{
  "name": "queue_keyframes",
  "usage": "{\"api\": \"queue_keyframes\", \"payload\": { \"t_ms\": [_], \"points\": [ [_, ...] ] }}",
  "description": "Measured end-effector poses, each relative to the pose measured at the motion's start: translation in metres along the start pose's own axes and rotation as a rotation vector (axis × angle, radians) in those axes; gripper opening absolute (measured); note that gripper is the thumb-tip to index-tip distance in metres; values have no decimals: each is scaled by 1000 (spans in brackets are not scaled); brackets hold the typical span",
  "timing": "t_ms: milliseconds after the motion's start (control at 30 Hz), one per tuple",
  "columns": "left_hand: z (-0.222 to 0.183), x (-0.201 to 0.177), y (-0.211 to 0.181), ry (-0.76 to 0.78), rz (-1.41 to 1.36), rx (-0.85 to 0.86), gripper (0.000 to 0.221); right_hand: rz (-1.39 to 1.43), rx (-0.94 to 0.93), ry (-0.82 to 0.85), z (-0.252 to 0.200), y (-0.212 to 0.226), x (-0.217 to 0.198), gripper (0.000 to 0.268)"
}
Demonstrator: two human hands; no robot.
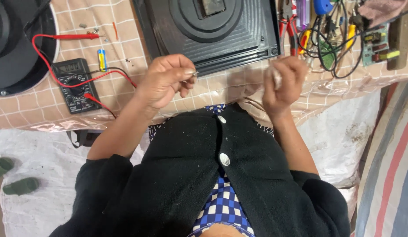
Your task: Testing the internal components of an induction cooker using a digital multimeter and a screwdriver.
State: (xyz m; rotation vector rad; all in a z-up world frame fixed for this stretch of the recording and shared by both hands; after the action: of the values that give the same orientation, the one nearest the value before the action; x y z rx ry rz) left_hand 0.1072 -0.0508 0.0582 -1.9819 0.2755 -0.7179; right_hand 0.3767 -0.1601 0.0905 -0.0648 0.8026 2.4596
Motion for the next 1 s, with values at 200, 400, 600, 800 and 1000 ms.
{"api": "queue_keyframes", "payload": {
  "t_ms": [200,400,600,800,1000],
  "points": [
    [9,39,12,27,-6,-26,12,242,-50,137,77,91,68,7],
    [12,49,11,-33,-16,0,12,249,104,131,81,82,82,13],
    [15,48,15,-56,48,49,11,442,349,84,60,51,81,15],
    [14,46,15,-77,99,120,11,616,510,9,42,28,86,14],
    [17,47,20,-49,98,110,14,646,545,18,43,27,90,9]
  ]
}}
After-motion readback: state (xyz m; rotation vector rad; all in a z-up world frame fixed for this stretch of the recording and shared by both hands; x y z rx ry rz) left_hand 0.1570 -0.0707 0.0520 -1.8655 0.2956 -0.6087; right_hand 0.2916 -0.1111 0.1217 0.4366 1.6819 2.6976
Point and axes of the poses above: each hand's wrist, its own z-axis towards the middle knuckle, its own x-axis out of the palm, y = z × x, the point moved 9 cm from there along z, towards the middle knuckle, and after that the axes turned 15 degrees about z, right-handed, at the moved point
